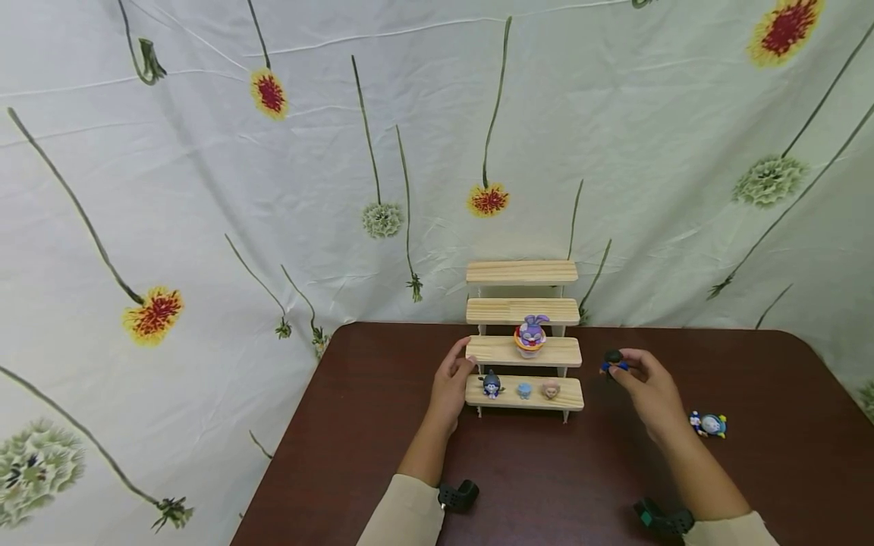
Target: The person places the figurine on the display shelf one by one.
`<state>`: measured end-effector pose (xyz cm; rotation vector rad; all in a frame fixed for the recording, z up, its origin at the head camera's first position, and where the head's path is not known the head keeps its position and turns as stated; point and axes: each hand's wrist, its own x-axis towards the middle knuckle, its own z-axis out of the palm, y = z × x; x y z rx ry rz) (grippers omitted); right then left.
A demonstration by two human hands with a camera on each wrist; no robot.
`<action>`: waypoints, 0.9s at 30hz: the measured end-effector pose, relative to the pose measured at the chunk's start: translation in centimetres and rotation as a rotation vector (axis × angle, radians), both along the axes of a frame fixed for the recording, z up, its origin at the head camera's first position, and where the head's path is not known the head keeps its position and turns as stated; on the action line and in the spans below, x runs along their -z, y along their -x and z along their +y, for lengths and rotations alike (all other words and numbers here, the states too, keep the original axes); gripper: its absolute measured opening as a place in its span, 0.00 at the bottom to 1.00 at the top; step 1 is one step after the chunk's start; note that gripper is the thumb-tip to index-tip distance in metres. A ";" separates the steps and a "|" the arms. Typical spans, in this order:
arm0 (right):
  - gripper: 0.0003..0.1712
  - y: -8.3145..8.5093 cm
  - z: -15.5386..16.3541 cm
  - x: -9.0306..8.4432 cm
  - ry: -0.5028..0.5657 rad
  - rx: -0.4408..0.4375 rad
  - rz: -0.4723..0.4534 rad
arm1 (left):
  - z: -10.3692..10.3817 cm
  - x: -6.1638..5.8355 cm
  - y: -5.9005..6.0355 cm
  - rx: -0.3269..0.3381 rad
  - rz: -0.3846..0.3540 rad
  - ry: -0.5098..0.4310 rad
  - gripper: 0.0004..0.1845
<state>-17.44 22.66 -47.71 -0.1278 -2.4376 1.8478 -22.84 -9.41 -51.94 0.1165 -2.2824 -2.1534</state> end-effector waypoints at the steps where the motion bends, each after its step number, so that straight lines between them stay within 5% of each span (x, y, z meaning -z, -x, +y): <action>1: 0.25 0.0 -0.1 -0.1 0.001 0.002 0.000 | 0.0 0.0 0.0 0.001 -0.001 -0.004 0.22; 9: 0.25 0.5 -0.9 -0.7 0.049 -0.008 0.020 | 0.0 -0.2 0.0 0.012 -0.017 -0.011 0.24; 16: 0.26 0.9 -1.6 -1.2 0.021 -0.034 0.016 | 0.1 -3.7 -1.9 0.028 -0.015 -0.002 0.24; 27: 0.26 1.4 -2.7 -1.7 -0.008 -0.042 0.012 | 0.2 -3.9 -2.1 0.030 -0.018 0.003 0.23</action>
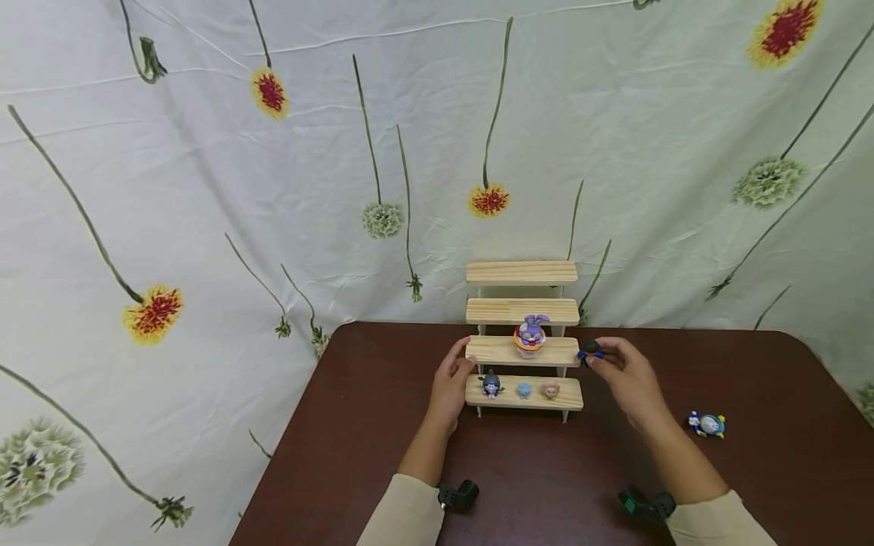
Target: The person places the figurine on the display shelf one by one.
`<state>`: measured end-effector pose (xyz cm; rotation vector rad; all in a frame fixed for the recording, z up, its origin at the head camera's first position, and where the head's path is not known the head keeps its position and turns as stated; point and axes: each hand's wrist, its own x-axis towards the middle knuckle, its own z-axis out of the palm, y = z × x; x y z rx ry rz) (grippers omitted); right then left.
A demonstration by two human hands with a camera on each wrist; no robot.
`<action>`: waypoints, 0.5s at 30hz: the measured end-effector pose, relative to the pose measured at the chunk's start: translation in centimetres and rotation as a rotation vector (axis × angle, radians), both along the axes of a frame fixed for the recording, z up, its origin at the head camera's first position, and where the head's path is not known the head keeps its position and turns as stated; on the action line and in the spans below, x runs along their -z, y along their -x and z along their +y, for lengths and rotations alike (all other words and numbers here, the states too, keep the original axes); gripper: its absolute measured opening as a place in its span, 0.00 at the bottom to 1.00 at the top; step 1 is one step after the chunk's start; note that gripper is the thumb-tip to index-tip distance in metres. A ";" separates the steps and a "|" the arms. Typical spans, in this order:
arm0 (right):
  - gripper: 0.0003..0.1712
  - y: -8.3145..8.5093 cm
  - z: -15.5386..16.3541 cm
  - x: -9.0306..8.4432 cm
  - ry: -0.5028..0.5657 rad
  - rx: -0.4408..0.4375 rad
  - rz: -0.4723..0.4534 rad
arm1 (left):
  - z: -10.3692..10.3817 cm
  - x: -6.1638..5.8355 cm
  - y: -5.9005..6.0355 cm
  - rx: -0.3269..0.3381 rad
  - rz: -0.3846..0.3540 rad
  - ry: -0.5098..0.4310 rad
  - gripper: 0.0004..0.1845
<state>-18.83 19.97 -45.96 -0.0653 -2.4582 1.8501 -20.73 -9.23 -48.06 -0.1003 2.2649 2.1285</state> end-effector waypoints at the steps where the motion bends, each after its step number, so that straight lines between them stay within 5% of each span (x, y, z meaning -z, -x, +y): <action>1: 0.25 0.1 -0.1 0.0 -0.002 0.002 0.004 | 0.0 0.0 0.0 0.000 0.000 0.000 0.23; 15: 0.22 1.3 -1.8 0.4 -0.009 0.034 0.020 | 0.0 0.1 0.2 -0.011 -0.011 -0.005 0.24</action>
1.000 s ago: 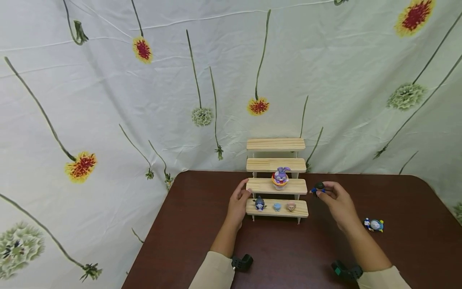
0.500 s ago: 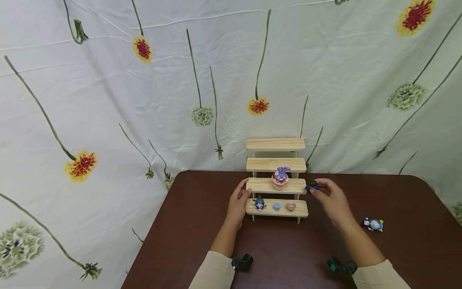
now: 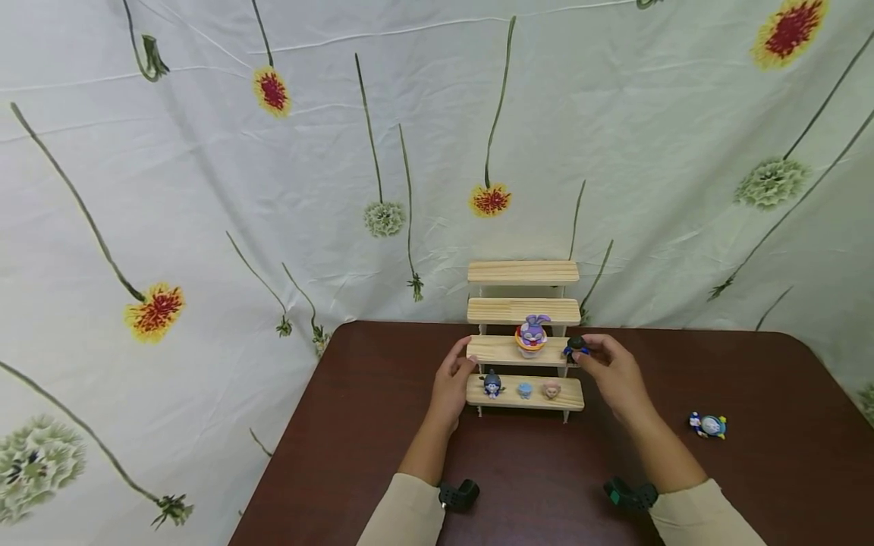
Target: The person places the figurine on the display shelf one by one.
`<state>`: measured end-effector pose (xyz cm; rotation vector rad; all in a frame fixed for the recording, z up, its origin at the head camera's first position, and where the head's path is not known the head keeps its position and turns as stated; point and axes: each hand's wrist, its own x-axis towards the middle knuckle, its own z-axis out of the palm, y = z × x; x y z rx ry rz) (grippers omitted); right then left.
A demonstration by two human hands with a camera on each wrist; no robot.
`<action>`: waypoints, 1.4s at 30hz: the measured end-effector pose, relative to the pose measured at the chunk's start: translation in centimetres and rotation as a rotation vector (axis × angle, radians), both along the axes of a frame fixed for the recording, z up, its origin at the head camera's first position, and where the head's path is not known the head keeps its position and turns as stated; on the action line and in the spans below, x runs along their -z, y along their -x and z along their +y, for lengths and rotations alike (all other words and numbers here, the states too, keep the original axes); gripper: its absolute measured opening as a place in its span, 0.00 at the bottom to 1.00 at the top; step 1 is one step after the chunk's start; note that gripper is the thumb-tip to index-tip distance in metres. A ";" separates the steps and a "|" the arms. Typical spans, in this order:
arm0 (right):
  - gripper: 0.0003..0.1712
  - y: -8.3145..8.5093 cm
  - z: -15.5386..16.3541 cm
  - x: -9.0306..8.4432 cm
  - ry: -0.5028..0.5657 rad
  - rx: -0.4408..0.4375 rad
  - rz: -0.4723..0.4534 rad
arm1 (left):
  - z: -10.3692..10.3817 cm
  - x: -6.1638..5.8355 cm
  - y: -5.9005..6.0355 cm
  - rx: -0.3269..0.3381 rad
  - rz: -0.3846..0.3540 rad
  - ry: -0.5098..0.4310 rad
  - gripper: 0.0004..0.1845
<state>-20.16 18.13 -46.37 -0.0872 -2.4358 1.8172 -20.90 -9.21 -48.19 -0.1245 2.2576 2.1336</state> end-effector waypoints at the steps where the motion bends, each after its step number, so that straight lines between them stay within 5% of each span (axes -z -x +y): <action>1: 0.23 0.1 -0.1 0.0 0.001 0.003 -0.007 | 0.0 0.0 0.0 -0.002 0.000 0.000 0.23; 23: 0.25 1.8 -1.0 0.5 0.020 0.015 -0.034 | 0.0 -0.1 0.0 0.005 -0.005 0.016 0.24; 33: 0.29 2.0 -0.9 0.4 0.022 -0.019 -0.055 | -0.1 3.5 1.8 -0.018 0.008 0.021 0.22; 42: 0.30 1.8 -0.5 0.5 -0.001 -0.049 -0.031 | -0.2 3.6 1.8 -0.018 0.021 0.011 0.22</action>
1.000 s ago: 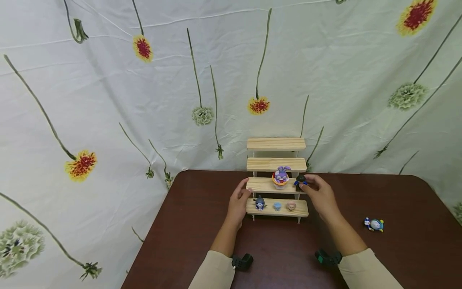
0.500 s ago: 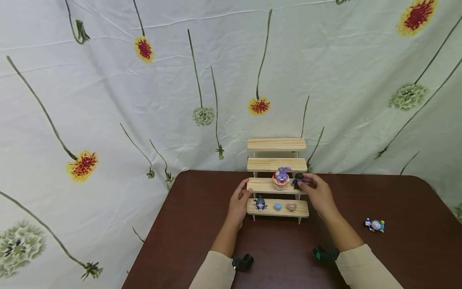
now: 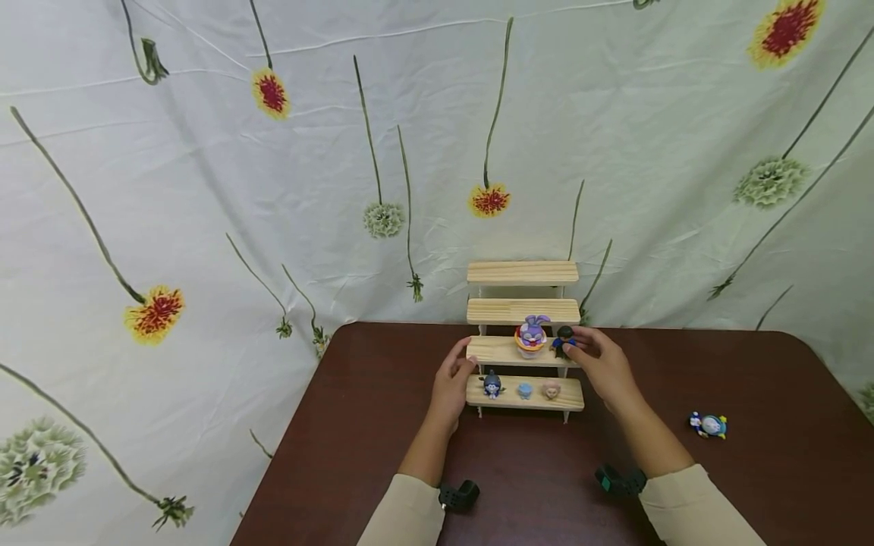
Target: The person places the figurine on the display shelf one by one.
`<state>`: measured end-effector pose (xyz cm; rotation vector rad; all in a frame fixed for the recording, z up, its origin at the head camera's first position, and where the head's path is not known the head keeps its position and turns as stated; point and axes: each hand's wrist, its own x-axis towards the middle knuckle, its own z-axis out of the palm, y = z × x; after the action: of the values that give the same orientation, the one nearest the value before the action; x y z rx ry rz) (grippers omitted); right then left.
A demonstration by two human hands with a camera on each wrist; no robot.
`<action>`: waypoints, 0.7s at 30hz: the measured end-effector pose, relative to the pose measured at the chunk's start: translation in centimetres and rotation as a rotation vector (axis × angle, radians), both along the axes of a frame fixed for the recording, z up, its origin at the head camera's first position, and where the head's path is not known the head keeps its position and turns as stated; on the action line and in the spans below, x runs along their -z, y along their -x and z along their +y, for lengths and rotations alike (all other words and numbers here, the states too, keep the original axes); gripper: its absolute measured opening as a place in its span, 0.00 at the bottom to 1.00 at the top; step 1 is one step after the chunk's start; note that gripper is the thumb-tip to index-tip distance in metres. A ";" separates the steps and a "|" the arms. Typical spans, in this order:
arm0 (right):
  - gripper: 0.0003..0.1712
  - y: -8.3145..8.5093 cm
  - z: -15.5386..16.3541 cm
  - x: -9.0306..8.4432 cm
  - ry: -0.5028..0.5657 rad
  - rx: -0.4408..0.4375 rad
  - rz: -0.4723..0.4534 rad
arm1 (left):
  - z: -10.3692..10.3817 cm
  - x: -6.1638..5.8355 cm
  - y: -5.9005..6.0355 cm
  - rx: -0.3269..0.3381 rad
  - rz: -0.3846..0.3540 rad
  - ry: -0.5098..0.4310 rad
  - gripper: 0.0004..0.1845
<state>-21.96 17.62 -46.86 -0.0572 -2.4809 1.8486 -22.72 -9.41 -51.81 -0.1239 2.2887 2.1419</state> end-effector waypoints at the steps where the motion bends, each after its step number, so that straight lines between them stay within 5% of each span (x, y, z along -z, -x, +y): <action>1: 0.30 0.0 0.0 0.0 -0.003 -0.001 0.003 | 0.0 0.0 0.0 0.001 0.000 0.000 0.22; 16: 0.24 -0.8 0.2 0.1 0.087 0.068 0.125 | 0.0 0.0 0.0 -0.009 0.002 -0.001 0.22; 21: 0.22 -1.0 0.6 0.1 0.092 0.090 0.133 | 0.1 -1.0 -0.5 0.007 -0.024 0.002 0.24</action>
<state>-20.93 18.17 -47.01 -0.0461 -2.2677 1.8641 -22.24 -9.33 -50.81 -0.1409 2.2753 2.1226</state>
